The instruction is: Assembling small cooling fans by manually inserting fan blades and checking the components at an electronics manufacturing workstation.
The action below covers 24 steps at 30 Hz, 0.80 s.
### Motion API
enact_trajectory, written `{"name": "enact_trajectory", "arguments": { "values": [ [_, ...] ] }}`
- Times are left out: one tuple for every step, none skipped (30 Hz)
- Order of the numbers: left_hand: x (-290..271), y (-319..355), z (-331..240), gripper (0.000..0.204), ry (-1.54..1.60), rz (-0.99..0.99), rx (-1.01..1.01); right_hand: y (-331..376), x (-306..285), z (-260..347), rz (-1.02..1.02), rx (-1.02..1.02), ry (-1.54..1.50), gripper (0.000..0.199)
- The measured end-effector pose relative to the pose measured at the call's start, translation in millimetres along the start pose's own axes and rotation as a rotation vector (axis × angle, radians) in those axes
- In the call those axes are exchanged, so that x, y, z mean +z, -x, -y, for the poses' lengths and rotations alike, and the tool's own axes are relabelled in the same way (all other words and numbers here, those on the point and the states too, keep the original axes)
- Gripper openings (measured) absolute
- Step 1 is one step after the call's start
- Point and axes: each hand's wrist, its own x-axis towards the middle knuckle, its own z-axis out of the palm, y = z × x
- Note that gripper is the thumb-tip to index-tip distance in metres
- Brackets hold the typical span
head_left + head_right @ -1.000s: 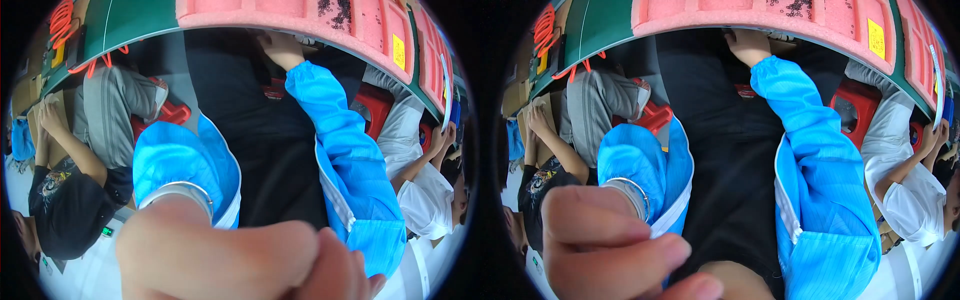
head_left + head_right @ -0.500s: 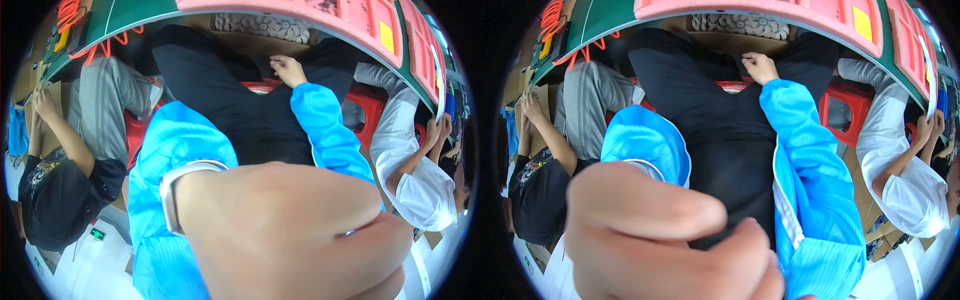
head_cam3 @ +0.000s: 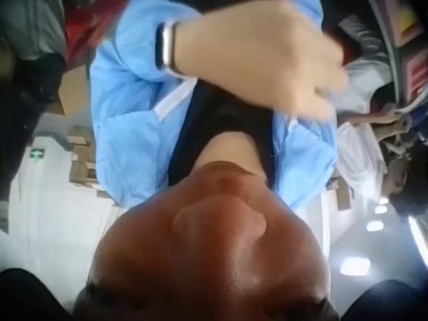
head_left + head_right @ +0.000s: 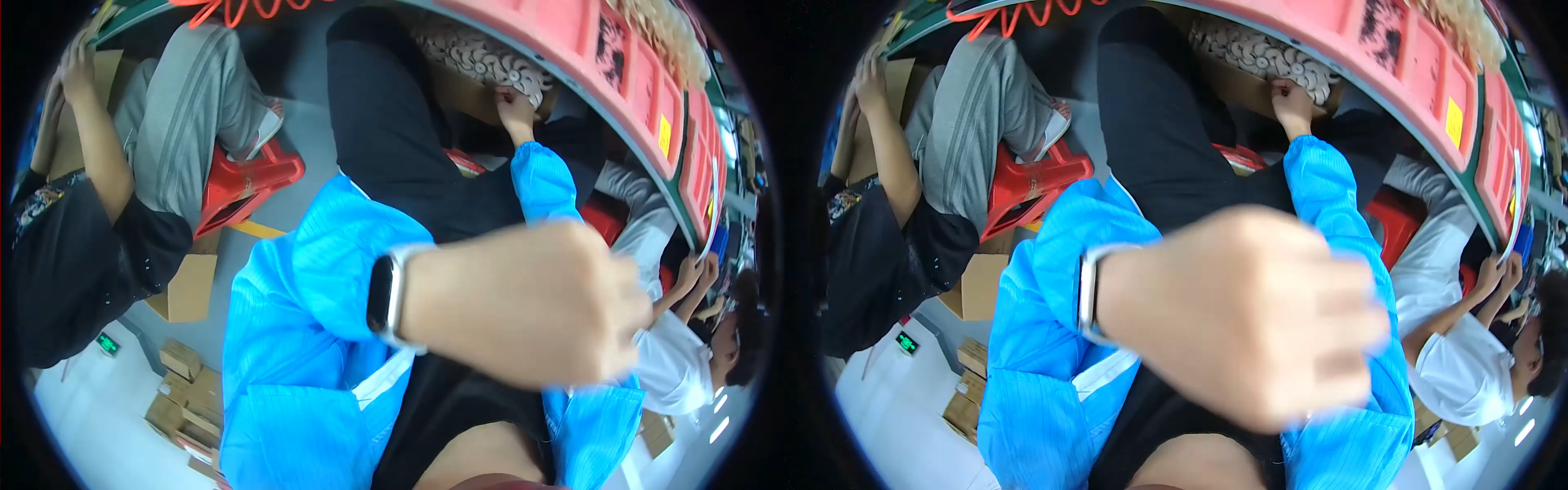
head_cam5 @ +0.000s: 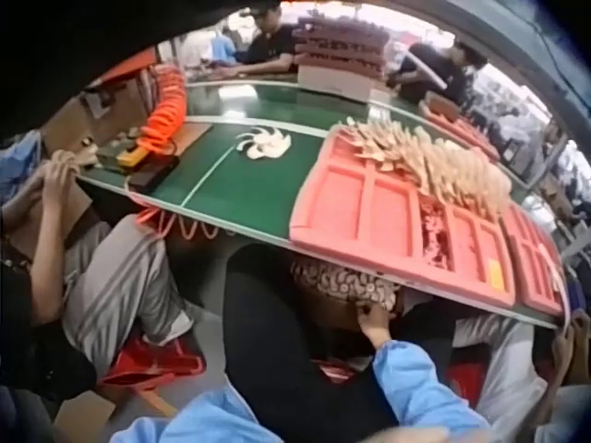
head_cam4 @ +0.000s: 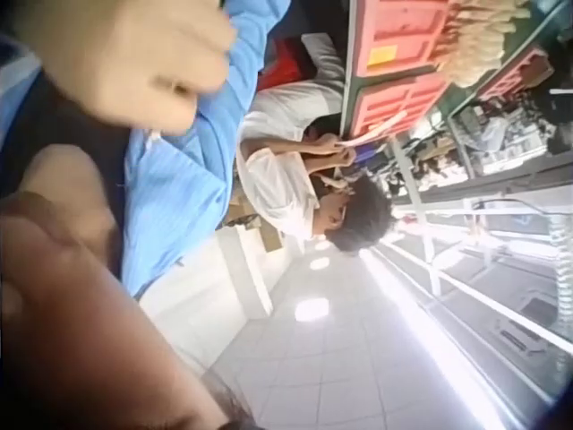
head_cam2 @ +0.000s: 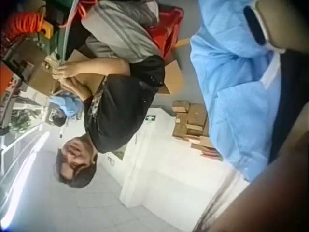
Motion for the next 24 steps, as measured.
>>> {"name": "enact_trajectory", "arguments": {
  "values": [
    [-8.4,13.1,16.8,0.011,-0.089,0.010,-0.070,-8.8,15.2,5.5,0.033,-0.026,-0.010,0.025],
    [-11.9,19.0,39.0,0.011,-0.156,-0.065,-0.101,-26.2,-7.3,-12.3,-0.037,-0.001,0.101,0.025],
    [-16.2,33.7,62.0,0.011,-0.255,-0.136,-0.178,-36.5,-6.7,-10.4,-0.064,0.010,0.178,0.026],
    [-25.4,47.5,82.3,0.011,-0.385,-0.149,-0.313,-44.6,-5.2,-8.0,-0.090,0.024,0.257,0.026],
    [-35.9,68.7,102.5,0.011,-0.521,-0.166,-0.467,-49.2,5.6,2.2,-0.068,0.007,0.260,0.026],
    [-39.7,89.3,125.8,0.011,-0.604,-0.226,-0.548,-54.5,10.8,10.6,-0.048,-0.016,0.303,0.028],
    [-36.8,113.3,153.5,0.012,-0.679,-0.287,-0.629,-59.9,15.2,15.5,-0.030,-0.034,0.353,0.029],
    [-29.5,141.8,179.5,0.011,-0.637,-0.350,-0.717,-67.3,20.2,25.1,-0.013,-0.060,0.394,0.031],
    [-22.8,160.3,199.2,0.010,-0.583,-0.411,-0.798,-74.7,24.7,25.6,-0.014,-0.069,0.397,0.031],
    [-20.0,156.5,205.4,0.010,-0.571,-0.415,-0.787,-82.7,26.2,14.2,-0.013,-0.158,0.541,0.033],
    [-14.2,151.7,209.5,0.009,-0.611,-0.369,-0.763,-89.9,27.6,3.3,-0.011,-0.246,0.685,0.035],
    [-7.5,152.2,208.2,0.008,-0.655,-0.323,-0.753,-88.8,33.5,-2.8,0.008,-0.338,0.822,0.038],
    [-3.5,151.7,209.2,0.007,-0.699,-0.274,-0.741,-87.6,37.4,-9.3,0.012,-0.335,0.826,0.038],
    [-2.0,150.4,212.3,0.007,-0.693,-0.274,-0.742,-85.5,39.6,-16.3,-0.030,-0.367,0.785,0.042],
    [-2.3,151.4,214.0,0.006,-0.697,-0.290,-0.739,-82.9,44.4,-16.5,-0.066,-0.405,0.737,0.047],
    [-2.7,151.7,216.0,0.006,-0.700,-0.305,-0.734,-82.7,47.4,-16.5,-0.104,-0.441,0.690,0.051],
    [-2.8,151.3,218.3,0.006,-0.701,-0.320,-0.725,-85.0,48.3,-16.5,-0.101,-0.441,0.690,0.051],
    [-2.4,150.0,220.9,0.006,-0.698,-0.320,-0.726,-88.5,47.0,-17.0,-0.085,-0.422,0.734,0.055],
    [-1.6,148.0,223.6,0.006,-0.702,-0.313,-0.728,-92.3,44.1,-18.0,-0.071,-0.401,0.780,0.059],
    [-0.5,146.5,225.2,0.006,-0.706,-0.305,-0.732,-93.2,41.3,-16.2,-0.053,-0.379,0.824,0.062],
    [0.4,144.7,227.1,0.006,-0.708,-0.297,-0.733,-92.6,37.6,-15.2,-0.053,-0.374,0.829,0.062],
    [1.1,142.5,229.3,0.006,-0.700,-0.295,-0.729,-90.6,32.7,-15.0,-0.076,-0.444,0.795,0.064],
    [2.0,139.7,231.7,0.007,-0.710,-0.294,-0.724,-88.0,26.6,-15.4,-0.101,-0.513,0.761,0.066],
    [3.0,136.3,234.2,0.007,-0.719,-0.293,-0.716,-86.0,19.4,-16.0,-0.127,-0.580,0.728,0.068]
  ]
}}
